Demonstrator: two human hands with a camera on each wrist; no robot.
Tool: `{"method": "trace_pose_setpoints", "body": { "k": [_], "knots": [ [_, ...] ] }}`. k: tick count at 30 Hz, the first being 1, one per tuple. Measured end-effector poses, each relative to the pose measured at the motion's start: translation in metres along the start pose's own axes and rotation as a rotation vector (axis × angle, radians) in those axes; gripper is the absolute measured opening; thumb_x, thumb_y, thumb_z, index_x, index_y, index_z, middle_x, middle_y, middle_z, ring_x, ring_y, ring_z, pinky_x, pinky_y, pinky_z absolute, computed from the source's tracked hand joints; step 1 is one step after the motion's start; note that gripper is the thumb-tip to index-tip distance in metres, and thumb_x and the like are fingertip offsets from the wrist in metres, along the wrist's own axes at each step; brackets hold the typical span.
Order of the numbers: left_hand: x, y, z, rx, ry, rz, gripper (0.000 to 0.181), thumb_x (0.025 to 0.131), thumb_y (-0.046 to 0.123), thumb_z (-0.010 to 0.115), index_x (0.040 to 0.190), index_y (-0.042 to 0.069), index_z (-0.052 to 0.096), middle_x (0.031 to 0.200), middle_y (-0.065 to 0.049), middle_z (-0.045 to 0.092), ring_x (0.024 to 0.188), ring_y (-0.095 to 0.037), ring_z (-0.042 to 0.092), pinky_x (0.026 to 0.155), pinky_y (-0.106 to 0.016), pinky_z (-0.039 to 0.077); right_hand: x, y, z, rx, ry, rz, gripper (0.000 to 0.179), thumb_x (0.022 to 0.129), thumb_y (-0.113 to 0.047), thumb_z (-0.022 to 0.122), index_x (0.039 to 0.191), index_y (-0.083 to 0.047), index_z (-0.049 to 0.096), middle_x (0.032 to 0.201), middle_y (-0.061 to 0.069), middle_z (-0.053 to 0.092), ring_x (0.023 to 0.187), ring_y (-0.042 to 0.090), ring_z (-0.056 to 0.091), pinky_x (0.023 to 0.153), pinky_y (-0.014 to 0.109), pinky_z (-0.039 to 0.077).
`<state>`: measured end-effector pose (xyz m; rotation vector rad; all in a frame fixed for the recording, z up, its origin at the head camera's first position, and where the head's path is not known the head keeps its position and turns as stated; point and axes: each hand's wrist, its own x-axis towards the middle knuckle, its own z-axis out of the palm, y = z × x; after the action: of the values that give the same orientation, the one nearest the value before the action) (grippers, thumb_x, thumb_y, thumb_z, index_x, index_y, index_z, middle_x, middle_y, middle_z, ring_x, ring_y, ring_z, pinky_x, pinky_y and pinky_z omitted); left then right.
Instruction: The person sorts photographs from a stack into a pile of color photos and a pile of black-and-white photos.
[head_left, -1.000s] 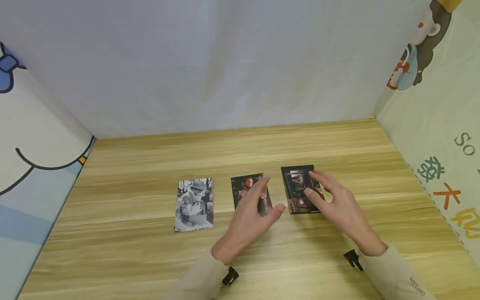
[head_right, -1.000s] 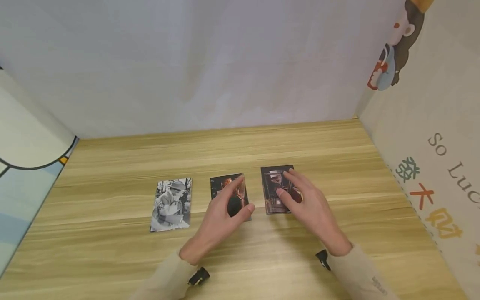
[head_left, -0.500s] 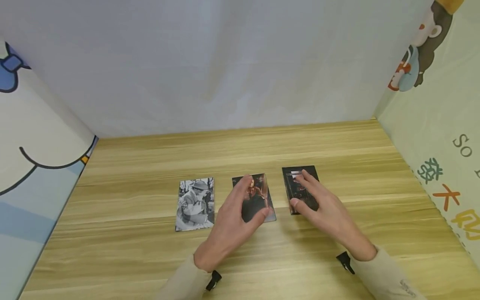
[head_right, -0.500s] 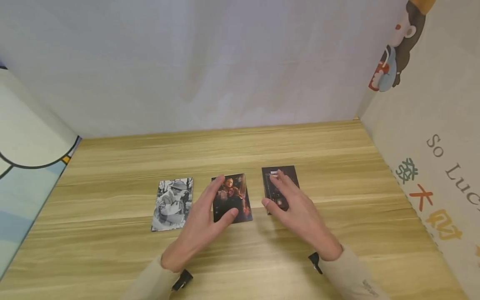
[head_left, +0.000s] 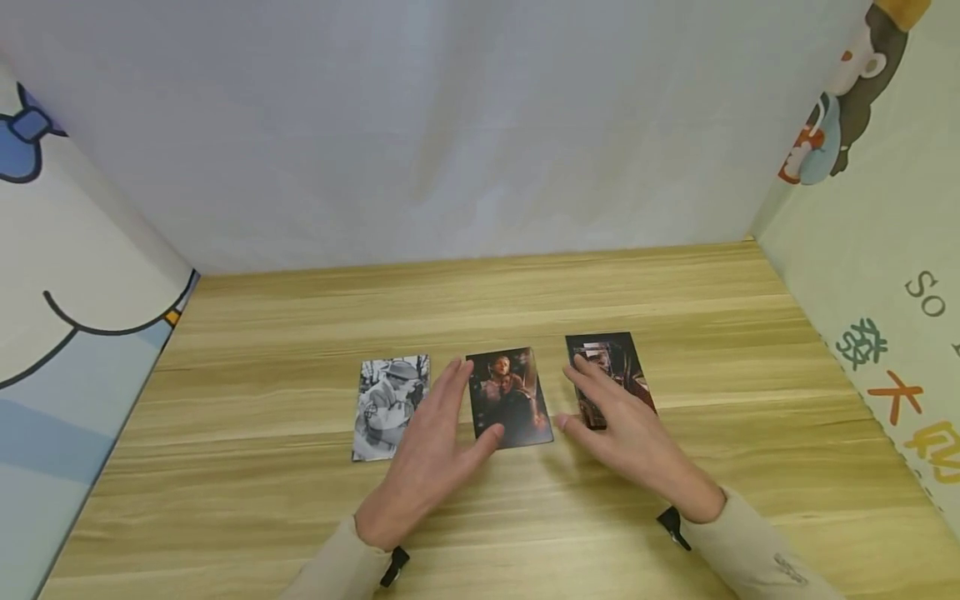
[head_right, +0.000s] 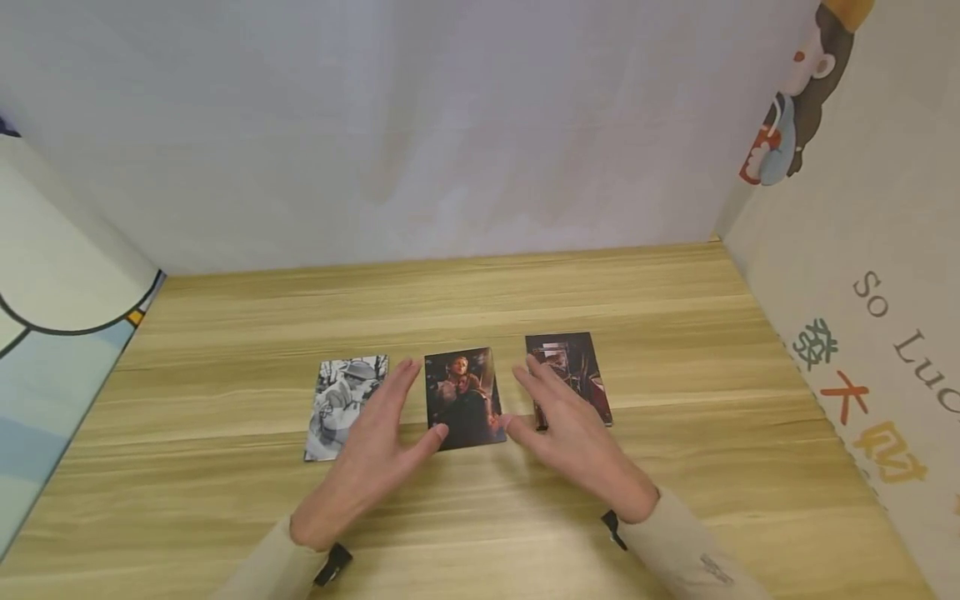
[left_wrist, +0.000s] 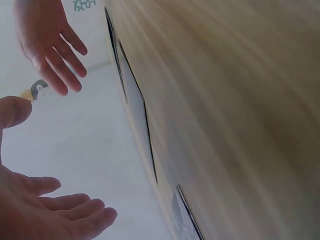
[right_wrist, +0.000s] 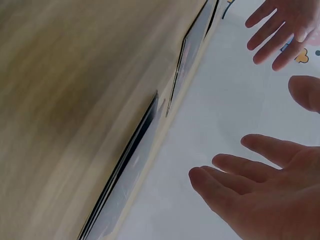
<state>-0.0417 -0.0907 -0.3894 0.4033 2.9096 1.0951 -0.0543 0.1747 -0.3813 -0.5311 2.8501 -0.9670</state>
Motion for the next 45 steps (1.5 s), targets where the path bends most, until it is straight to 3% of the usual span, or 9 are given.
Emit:
{"method": "trace_pose_setpoints", "body": {
  "k": [4, 13, 22, 27, 32, 45],
  "knots": [
    [0.000, -0.006, 0.000, 0.045, -0.026, -0.022, 0.091, 0.093, 0.046, 0.073, 0.161, 0.003, 0.031, 0.166, -0.021, 0.028, 0.148, -0.043, 0.034, 0.119, -0.063, 0.032, 0.003, -0.001, 0.005, -0.002, -0.020, -0.001, 0.068, 0.100, -0.038, 0.066, 0.155, -0.001, 0.046, 0.162, 0.021, 0.037, 0.144, 0.045, 0.040, 0.112, 0.067, 0.039],
    [0.002, -0.013, 0.002, 0.086, -0.095, -0.055, 0.091, 0.093, 0.044, 0.074, 0.160, -0.002, 0.031, 0.149, -0.030, 0.048, 0.136, -0.045, 0.049, 0.113, -0.060, 0.043, 0.010, -0.005, 0.012, 0.014, -0.057, 0.022, 0.069, 0.101, -0.043, 0.064, 0.152, 0.002, 0.048, 0.153, 0.024, 0.049, 0.139, 0.043, 0.048, 0.114, 0.060, 0.041],
    [0.008, -0.018, 0.005, 0.101, -0.154, -0.055, 0.091, 0.093, 0.042, 0.075, 0.159, -0.005, 0.032, 0.140, -0.025, 0.060, 0.129, -0.044, 0.056, 0.110, -0.059, 0.046, 0.016, -0.005, 0.015, 0.011, -0.126, 0.062, 0.068, 0.103, -0.041, 0.061, 0.151, 0.005, 0.047, 0.149, 0.024, 0.053, 0.135, 0.043, 0.053, 0.113, 0.059, 0.043],
    [0.010, -0.018, 0.007, 0.125, -0.178, -0.059, 0.092, 0.093, 0.043, 0.074, 0.158, -0.006, 0.032, 0.143, -0.026, 0.057, 0.130, -0.046, 0.055, 0.112, -0.059, 0.044, 0.019, -0.004, 0.017, -0.001, -0.149, 0.074, 0.068, 0.103, -0.041, 0.061, 0.149, 0.007, 0.048, 0.139, 0.026, 0.061, 0.120, 0.040, 0.064, 0.103, 0.057, 0.052],
    [0.011, -0.017, 0.009, 0.130, -0.190, -0.055, 0.091, 0.093, 0.043, 0.074, 0.158, -0.007, 0.032, 0.140, -0.028, 0.059, 0.127, -0.044, 0.058, 0.105, -0.059, 0.050, 0.021, -0.005, 0.020, 0.006, -0.159, 0.080, 0.064, 0.102, -0.036, 0.063, 0.147, 0.008, 0.051, 0.128, 0.025, 0.067, 0.113, 0.038, 0.068, 0.092, 0.053, 0.058],
    [0.013, -0.012, 0.009, 0.118, -0.204, -0.062, 0.090, 0.094, 0.044, 0.073, 0.157, -0.007, 0.034, 0.138, -0.028, 0.061, 0.126, -0.043, 0.059, 0.106, -0.057, 0.050, 0.023, -0.011, 0.024, 0.022, -0.156, 0.084, 0.057, 0.100, -0.030, 0.066, 0.145, 0.003, 0.056, 0.120, 0.023, 0.071, 0.104, 0.035, 0.071, 0.075, 0.041, 0.059]
  ]
}}
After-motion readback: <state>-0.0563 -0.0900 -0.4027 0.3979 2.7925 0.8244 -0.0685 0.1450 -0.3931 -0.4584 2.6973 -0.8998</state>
